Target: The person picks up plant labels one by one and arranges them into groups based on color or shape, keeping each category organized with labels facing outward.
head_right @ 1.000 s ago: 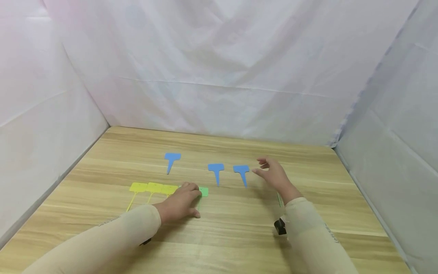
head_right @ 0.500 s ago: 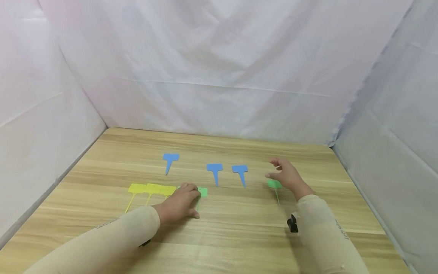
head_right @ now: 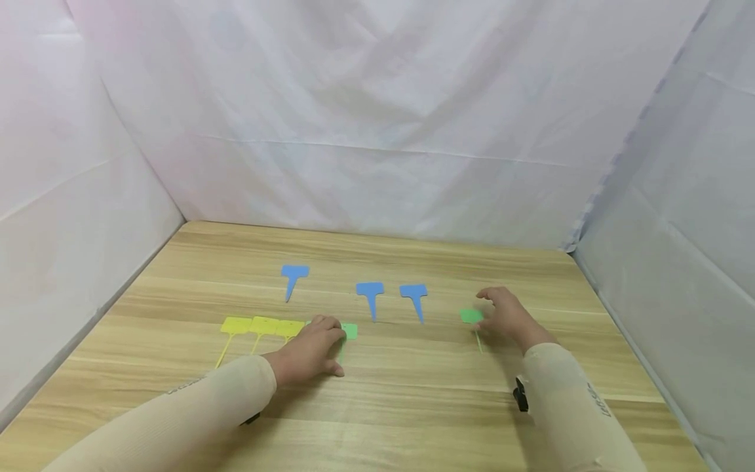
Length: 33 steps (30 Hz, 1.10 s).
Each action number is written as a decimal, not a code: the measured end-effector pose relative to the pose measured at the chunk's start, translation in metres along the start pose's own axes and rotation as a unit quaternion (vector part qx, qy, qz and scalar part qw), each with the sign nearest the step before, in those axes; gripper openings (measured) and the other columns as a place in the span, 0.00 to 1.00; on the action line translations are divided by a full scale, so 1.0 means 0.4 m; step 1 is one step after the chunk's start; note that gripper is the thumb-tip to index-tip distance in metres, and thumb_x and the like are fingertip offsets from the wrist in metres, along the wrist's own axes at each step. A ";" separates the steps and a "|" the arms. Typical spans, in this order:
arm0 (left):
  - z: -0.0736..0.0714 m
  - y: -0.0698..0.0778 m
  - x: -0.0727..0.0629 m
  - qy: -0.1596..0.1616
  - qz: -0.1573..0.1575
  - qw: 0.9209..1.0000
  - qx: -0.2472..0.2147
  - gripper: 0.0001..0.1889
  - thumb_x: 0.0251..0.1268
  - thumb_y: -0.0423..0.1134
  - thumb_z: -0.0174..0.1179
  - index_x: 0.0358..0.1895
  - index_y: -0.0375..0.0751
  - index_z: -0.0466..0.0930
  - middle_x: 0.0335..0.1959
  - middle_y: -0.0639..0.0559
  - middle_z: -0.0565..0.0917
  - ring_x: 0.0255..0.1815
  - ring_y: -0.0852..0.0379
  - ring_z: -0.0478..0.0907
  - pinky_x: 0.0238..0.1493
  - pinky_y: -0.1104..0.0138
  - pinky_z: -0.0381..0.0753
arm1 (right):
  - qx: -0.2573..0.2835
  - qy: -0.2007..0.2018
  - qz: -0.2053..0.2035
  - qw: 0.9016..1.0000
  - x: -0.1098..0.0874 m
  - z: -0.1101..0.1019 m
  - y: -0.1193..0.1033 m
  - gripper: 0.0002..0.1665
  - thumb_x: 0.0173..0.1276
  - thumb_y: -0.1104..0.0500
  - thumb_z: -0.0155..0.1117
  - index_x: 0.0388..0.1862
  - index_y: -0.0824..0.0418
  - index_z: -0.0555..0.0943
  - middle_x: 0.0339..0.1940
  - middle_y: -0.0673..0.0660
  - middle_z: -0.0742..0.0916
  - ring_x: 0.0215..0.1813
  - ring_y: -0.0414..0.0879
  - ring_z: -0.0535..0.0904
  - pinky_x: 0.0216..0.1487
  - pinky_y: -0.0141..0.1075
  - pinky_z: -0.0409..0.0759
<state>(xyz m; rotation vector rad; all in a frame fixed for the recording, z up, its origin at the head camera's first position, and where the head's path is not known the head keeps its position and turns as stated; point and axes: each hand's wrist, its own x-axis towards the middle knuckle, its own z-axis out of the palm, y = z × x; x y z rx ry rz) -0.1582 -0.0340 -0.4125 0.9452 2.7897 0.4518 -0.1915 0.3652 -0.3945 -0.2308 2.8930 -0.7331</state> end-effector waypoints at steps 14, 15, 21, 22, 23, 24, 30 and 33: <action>0.000 -0.001 -0.001 0.003 0.004 1.000 0.007 0.34 0.49 0.54 0.72 0.55 0.34 0.78 0.53 0.47 0.74 0.54 0.50 0.68 0.58 0.58 0.71 | 0.002 -0.013 0.004 1.000 -0.015 0.026 0.043 0.45 0.49 0.55 0.80 0.59 0.76 0.69 0.57 0.77 0.71 0.56 0.71 0.69 0.57 0.62 0.68; -0.001 -0.001 -0.001 0.003 0.004 1.000 0.008 0.34 0.49 0.54 0.72 0.55 0.34 0.78 0.53 0.47 0.74 0.54 0.50 0.68 0.59 0.58 0.71 | 0.001 -0.013 0.000 1.000 -0.015 0.027 0.045 0.45 0.49 0.55 0.80 0.58 0.76 0.69 0.56 0.77 0.72 0.56 0.71 0.69 0.57 0.62 0.68; -0.001 -0.001 -0.001 0.005 0.000 1.000 0.005 0.34 0.48 0.53 0.72 0.55 0.34 0.78 0.54 0.47 0.75 0.55 0.50 0.68 0.59 0.58 0.71 | -0.004 -0.016 -0.012 1.000 -0.009 0.030 0.046 0.46 0.49 0.56 0.80 0.60 0.77 0.67 0.54 0.78 0.73 0.57 0.73 0.68 0.58 0.64 0.66; -0.001 -0.001 -0.001 0.005 -0.001 1.000 0.004 0.34 0.48 0.53 0.72 0.55 0.34 0.78 0.54 0.47 0.75 0.55 0.50 0.68 0.59 0.58 0.71 | -0.006 -0.019 -0.012 1.000 -0.008 0.029 0.044 0.47 0.49 0.56 0.80 0.60 0.77 0.67 0.54 0.78 0.73 0.57 0.73 0.68 0.58 0.64 0.66; -0.001 -0.001 -0.001 0.005 -0.001 1.000 0.003 0.34 0.48 0.53 0.72 0.55 0.34 0.78 0.54 0.47 0.75 0.55 0.50 0.68 0.59 0.58 0.71 | -0.008 -0.021 -0.011 1.000 -0.006 0.028 0.042 0.47 0.48 0.56 0.80 0.60 0.77 0.67 0.53 0.79 0.73 0.57 0.74 0.67 0.58 0.64 0.66; 0.000 -0.001 -0.002 0.006 -0.002 1.000 0.003 0.34 0.48 0.53 0.72 0.55 0.34 0.78 0.53 0.47 0.75 0.55 0.50 0.68 0.59 0.58 0.71 | -0.011 -0.024 -0.009 1.000 -0.003 0.028 0.042 0.47 0.48 0.56 0.80 0.60 0.77 0.67 0.53 0.79 0.73 0.57 0.74 0.67 0.58 0.64 0.66; -0.001 0.001 -0.004 0.006 -0.001 1.000 -0.001 0.33 0.48 0.53 0.72 0.54 0.34 0.78 0.53 0.47 0.74 0.54 0.50 0.68 0.58 0.58 0.71 | -0.016 -0.047 0.021 0.999 0.008 0.023 0.037 0.47 0.48 0.56 0.80 0.60 0.75 0.67 0.54 0.78 0.72 0.57 0.73 0.66 0.59 0.63 0.66; -0.001 0.002 -0.003 0.006 0.000 1.000 -0.002 0.33 0.48 0.53 0.72 0.54 0.34 0.78 0.53 0.47 0.74 0.54 0.50 0.67 0.58 0.58 0.71 | -0.013 -0.055 0.031 0.998 0.005 0.017 0.030 0.45 0.48 0.57 0.80 0.59 0.75 0.68 0.54 0.77 0.71 0.56 0.71 0.67 0.58 0.62 0.66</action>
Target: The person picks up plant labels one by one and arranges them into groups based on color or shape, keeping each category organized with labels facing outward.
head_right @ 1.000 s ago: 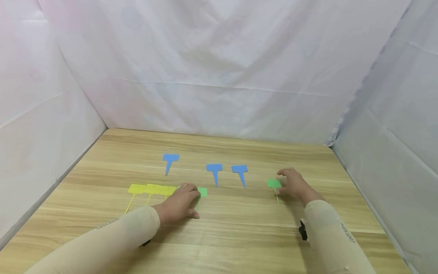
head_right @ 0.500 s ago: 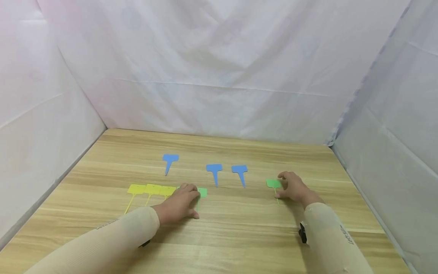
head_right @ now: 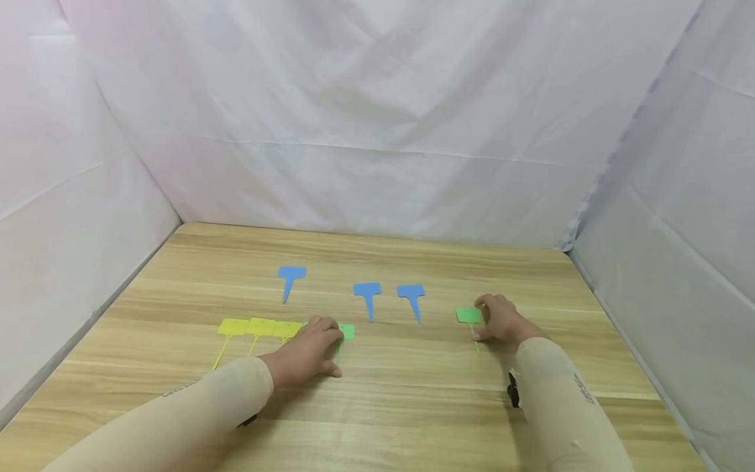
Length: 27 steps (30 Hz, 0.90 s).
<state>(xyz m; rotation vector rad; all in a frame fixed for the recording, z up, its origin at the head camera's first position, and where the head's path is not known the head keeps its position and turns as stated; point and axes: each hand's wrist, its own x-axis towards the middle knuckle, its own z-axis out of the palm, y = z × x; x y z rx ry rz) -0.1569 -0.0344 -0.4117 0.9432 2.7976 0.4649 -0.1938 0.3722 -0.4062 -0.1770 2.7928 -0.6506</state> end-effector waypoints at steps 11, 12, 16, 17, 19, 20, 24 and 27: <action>-0.002 0.002 0.000 0.000 0.000 1.000 -0.005 0.33 0.48 0.52 0.73 0.55 0.34 0.78 0.53 0.48 0.74 0.54 0.51 0.67 0.58 0.58 0.71 | -0.012 -0.015 0.002 1.000 -0.003 -0.012 -0.014 0.40 0.49 0.58 0.80 0.55 0.73 0.70 0.52 0.75 0.71 0.54 0.69 0.67 0.57 0.61 0.66; -0.002 0.002 0.000 0.000 0.000 1.000 -0.005 0.33 0.48 0.52 0.73 0.55 0.34 0.78 0.53 0.48 0.74 0.54 0.51 0.67 0.58 0.58 0.71 | -0.014 -0.016 0.002 1.000 -0.002 -0.012 -0.014 0.39 0.49 0.58 0.80 0.55 0.72 0.71 0.52 0.75 0.71 0.54 0.69 0.66 0.57 0.61 0.66; -0.001 0.002 0.000 0.001 0.000 1.000 -0.005 0.33 0.48 0.52 0.73 0.55 0.33 0.78 0.53 0.48 0.74 0.53 0.51 0.67 0.58 0.58 0.71 | -0.019 -0.020 0.005 1.000 0.000 -0.011 -0.014 0.38 0.49 0.57 0.80 0.54 0.71 0.71 0.52 0.76 0.71 0.54 0.69 0.66 0.58 0.61 0.66; -0.002 0.002 0.000 0.001 0.000 1.000 -0.006 0.33 0.48 0.52 0.73 0.55 0.33 0.78 0.53 0.48 0.74 0.53 0.51 0.67 0.58 0.58 0.71 | -0.020 -0.019 0.005 1.000 0.001 -0.011 -0.014 0.38 0.49 0.57 0.80 0.54 0.71 0.71 0.52 0.76 0.71 0.54 0.69 0.66 0.58 0.61 0.66; -0.002 0.003 0.000 0.000 0.000 1.000 -0.008 0.33 0.48 0.52 0.73 0.55 0.33 0.78 0.53 0.48 0.74 0.53 0.51 0.67 0.58 0.58 0.71 | -0.021 -0.017 0.004 1.000 0.000 -0.011 -0.015 0.38 0.48 0.57 0.80 0.54 0.71 0.71 0.52 0.76 0.71 0.54 0.69 0.66 0.58 0.61 0.66; -0.002 0.003 0.000 0.000 0.000 1.000 -0.008 0.33 0.48 0.52 0.73 0.55 0.33 0.78 0.53 0.48 0.74 0.53 0.51 0.67 0.58 0.58 0.71 | -0.022 -0.016 0.004 1.000 0.000 -0.011 -0.015 0.38 0.48 0.57 0.80 0.53 0.71 0.71 0.52 0.76 0.71 0.54 0.69 0.66 0.57 0.61 0.66; -0.002 0.002 -0.001 0.001 0.002 1.000 -0.007 0.33 0.49 0.52 0.72 0.55 0.33 0.78 0.53 0.47 0.74 0.53 0.50 0.68 0.58 0.58 0.71 | -0.019 -0.011 0.002 1.000 -0.002 -0.012 -0.015 0.38 0.48 0.57 0.80 0.52 0.72 0.70 0.51 0.76 0.71 0.53 0.69 0.67 0.56 0.61 0.66; -0.002 0.002 -0.002 0.003 0.003 1.000 -0.006 0.33 0.49 0.52 0.72 0.55 0.33 0.78 0.53 0.47 0.74 0.53 0.50 0.68 0.58 0.58 0.71 | -0.011 -0.007 0.001 1.000 0.001 -0.010 -0.014 0.38 0.48 0.59 0.80 0.52 0.73 0.69 0.50 0.75 0.72 0.53 0.68 0.67 0.56 0.61 0.67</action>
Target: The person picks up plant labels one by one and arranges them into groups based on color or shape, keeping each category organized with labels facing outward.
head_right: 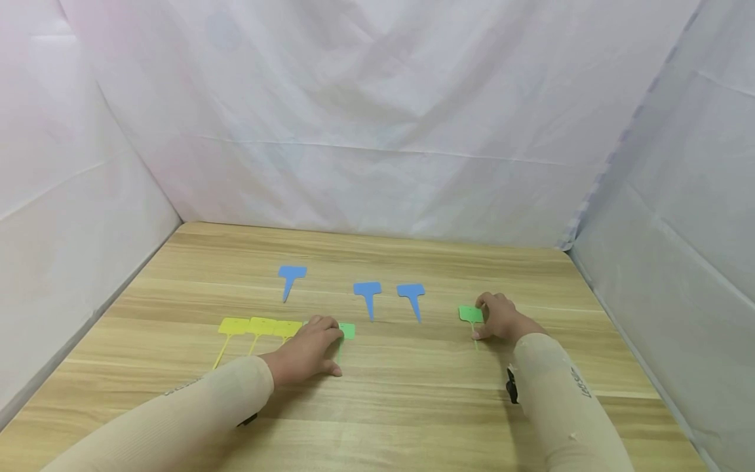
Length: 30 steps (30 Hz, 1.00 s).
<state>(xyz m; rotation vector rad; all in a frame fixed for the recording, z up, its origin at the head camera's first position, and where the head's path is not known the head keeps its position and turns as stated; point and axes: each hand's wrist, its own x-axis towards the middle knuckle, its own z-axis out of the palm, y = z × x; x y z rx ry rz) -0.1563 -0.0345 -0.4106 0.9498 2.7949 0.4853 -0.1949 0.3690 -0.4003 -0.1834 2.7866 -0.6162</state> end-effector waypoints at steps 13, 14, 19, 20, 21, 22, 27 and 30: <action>0.002 -0.005 0.001 -0.005 0.004 1.000 0.001 0.33 0.49 0.52 0.72 0.55 0.33 0.78 0.54 0.46 0.74 0.54 0.49 0.67 0.59 0.58 0.71 | 0.088 0.011 0.014 0.996 0.001 0.026 0.014 0.37 0.53 0.65 0.76 0.48 0.73 0.59 0.47 0.72 0.72 0.48 0.61 0.70 0.52 0.52 0.71; 0.002 -0.005 0.001 -0.006 0.004 1.000 0.001 0.34 0.49 0.52 0.72 0.55 0.33 0.78 0.54 0.46 0.74 0.54 0.50 0.67 0.59 0.58 0.71 | 0.092 0.014 0.015 0.996 0.000 0.028 0.016 0.37 0.53 0.65 0.76 0.48 0.73 0.59 0.46 0.71 0.71 0.48 0.61 0.70 0.52 0.52 0.71; 0.004 -0.007 0.002 -0.007 0.003 1.000 0.004 0.34 0.48 0.53 0.72 0.55 0.33 0.78 0.54 0.47 0.74 0.54 0.50 0.67 0.59 0.58 0.71 | 0.108 0.036 0.007 0.993 -0.011 0.033 0.011 0.38 0.52 0.66 0.77 0.47 0.73 0.57 0.42 0.69 0.72 0.45 0.58 0.70 0.48 0.47 0.70; 0.004 -0.008 0.002 -0.007 0.003 1.000 0.003 0.34 0.49 0.53 0.72 0.55 0.33 0.78 0.54 0.47 0.74 0.54 0.50 0.67 0.59 0.58 0.71 | 0.111 0.041 0.007 0.993 -0.013 0.035 0.010 0.38 0.51 0.66 0.77 0.47 0.72 0.57 0.42 0.69 0.72 0.44 0.58 0.70 0.47 0.46 0.70; 0.005 -0.008 0.002 -0.006 0.004 1.000 0.003 0.34 0.49 0.53 0.72 0.55 0.33 0.78 0.54 0.46 0.74 0.54 0.50 0.67 0.59 0.58 0.71 | 0.114 0.044 0.006 0.992 -0.015 0.036 0.009 0.39 0.51 0.66 0.77 0.47 0.72 0.57 0.42 0.69 0.72 0.44 0.58 0.71 0.47 0.46 0.70; 0.005 -0.008 0.003 -0.006 0.005 1.000 0.003 0.34 0.48 0.53 0.72 0.55 0.33 0.78 0.54 0.46 0.74 0.54 0.50 0.67 0.59 0.58 0.71 | 0.119 0.048 0.004 0.992 -0.017 0.038 0.008 0.39 0.51 0.67 0.77 0.47 0.72 0.56 0.42 0.70 0.72 0.44 0.58 0.71 0.46 0.46 0.71; 0.006 -0.009 0.004 -0.007 0.004 1.000 0.002 0.34 0.49 0.53 0.72 0.55 0.33 0.78 0.54 0.46 0.74 0.54 0.50 0.67 0.59 0.58 0.70 | 0.145 0.066 -0.006 0.987 -0.019 0.048 0.015 0.39 0.51 0.67 0.77 0.47 0.70 0.56 0.43 0.71 0.75 0.41 0.53 0.74 0.43 0.40 0.73; 0.005 -0.008 0.004 -0.007 0.004 1.000 0.002 0.34 0.49 0.53 0.72 0.55 0.34 0.78 0.54 0.47 0.74 0.53 0.50 0.67 0.58 0.58 0.71 | 0.176 0.059 0.005 0.983 -0.022 0.051 0.014 0.39 0.52 0.68 0.75 0.49 0.70 0.54 0.41 0.68 0.75 0.38 0.49 0.74 0.38 0.33 0.74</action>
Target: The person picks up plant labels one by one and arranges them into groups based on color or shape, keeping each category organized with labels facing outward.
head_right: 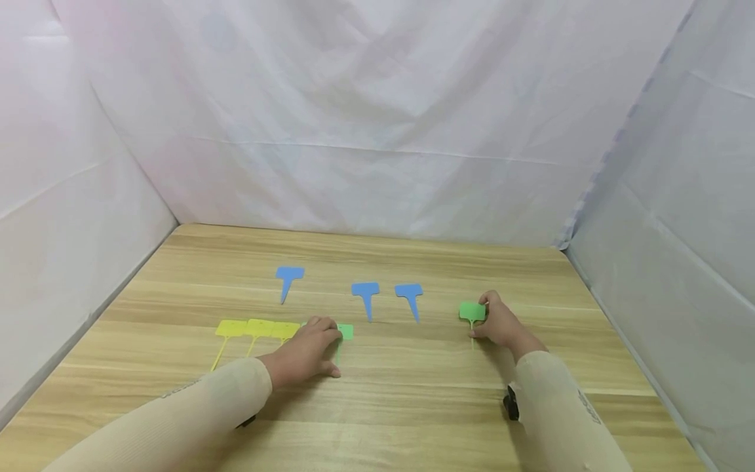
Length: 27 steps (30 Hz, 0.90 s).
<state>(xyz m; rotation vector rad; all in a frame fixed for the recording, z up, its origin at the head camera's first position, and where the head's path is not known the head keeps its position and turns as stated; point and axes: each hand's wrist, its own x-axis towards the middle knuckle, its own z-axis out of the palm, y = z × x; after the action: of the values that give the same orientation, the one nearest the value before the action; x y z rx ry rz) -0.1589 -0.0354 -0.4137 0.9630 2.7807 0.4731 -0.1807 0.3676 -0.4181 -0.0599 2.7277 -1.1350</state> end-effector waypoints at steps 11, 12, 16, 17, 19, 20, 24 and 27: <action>-0.008 0.006 -0.007 -0.003 -0.002 1.000 -0.007 0.33 0.49 0.52 0.72 0.55 0.33 0.78 0.54 0.46 0.74 0.54 0.50 0.67 0.59 0.57 0.71 | 0.034 -0.009 0.020 0.999 -0.013 0.004 -0.013 0.41 0.55 0.72 0.72 0.55 0.73 0.52 0.45 0.71 0.73 0.36 0.47 0.74 0.35 0.32 0.74; -0.008 0.006 -0.006 -0.002 -0.002 1.000 -0.007 0.33 0.49 0.52 0.72 0.55 0.33 0.78 0.54 0.46 0.74 0.54 0.50 0.67 0.59 0.58 0.71 | 0.035 -0.009 0.020 0.999 -0.013 0.004 -0.013 0.41 0.55 0.72 0.72 0.55 0.73 0.52 0.46 0.72 0.74 0.36 0.48 0.74 0.35 0.33 0.75; -0.006 0.005 -0.006 0.000 -0.001 1.000 -0.008 0.33 0.49 0.51 0.72 0.55 0.33 0.78 0.54 0.47 0.74 0.54 0.50 0.67 0.58 0.58 0.71 | 0.025 -0.005 0.024 0.999 -0.012 0.000 -0.014 0.42 0.55 0.71 0.72 0.56 0.73 0.53 0.46 0.73 0.76 0.38 0.49 0.75 0.37 0.33 0.75; -0.006 0.005 -0.006 0.000 0.000 1.000 -0.007 0.33 0.49 0.51 0.72 0.55 0.33 0.78 0.54 0.47 0.74 0.54 0.50 0.67 0.58 0.58 0.71 | 0.025 -0.005 0.029 0.999 -0.012 0.000 -0.015 0.42 0.55 0.71 0.72 0.56 0.73 0.53 0.45 0.73 0.77 0.38 0.48 0.76 0.37 0.33 0.75; -0.006 0.005 -0.005 0.000 0.000 1.000 -0.007 0.33 0.49 0.52 0.72 0.55 0.33 0.78 0.54 0.46 0.74 0.54 0.50 0.67 0.59 0.58 0.71 | 0.027 -0.001 0.042 0.999 -0.013 0.000 -0.017 0.42 0.55 0.71 0.72 0.58 0.74 0.53 0.43 0.71 0.78 0.38 0.47 0.77 0.36 0.33 0.75; -0.007 0.005 -0.005 -0.001 0.000 1.000 -0.006 0.33 0.49 0.52 0.72 0.55 0.33 0.78 0.54 0.46 0.74 0.55 0.50 0.67 0.59 0.58 0.71 | 0.032 -0.001 0.050 0.998 -0.013 0.000 -0.018 0.42 0.55 0.71 0.71 0.59 0.74 0.52 0.42 0.70 0.78 0.38 0.47 0.77 0.35 0.33 0.76; -0.007 0.005 -0.004 -0.004 -0.003 1.000 -0.004 0.33 0.50 0.53 0.72 0.56 0.34 0.77 0.55 0.47 0.74 0.55 0.50 0.67 0.59 0.58 0.71 | 0.048 0.001 0.072 0.996 -0.015 0.000 -0.022 0.43 0.57 0.71 0.70 0.62 0.74 0.51 0.41 0.69 0.77 0.37 0.46 0.77 0.34 0.33 0.78; -0.005 0.003 -0.002 -0.006 -0.004 1.000 -0.002 0.33 0.50 0.53 0.71 0.56 0.35 0.77 0.55 0.48 0.74 0.55 0.51 0.67 0.59 0.59 0.70 | 0.068 0.000 0.079 0.995 -0.016 0.001 -0.024 0.43 0.58 0.72 0.68 0.63 0.75 0.50 0.41 0.68 0.77 0.36 0.46 0.78 0.34 0.34 0.79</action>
<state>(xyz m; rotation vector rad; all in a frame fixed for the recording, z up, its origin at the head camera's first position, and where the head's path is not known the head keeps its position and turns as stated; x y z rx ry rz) -0.1582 -0.0356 -0.4114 0.9507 2.7714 0.4707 -0.1747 0.3611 -0.4105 0.1720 2.5937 -1.2706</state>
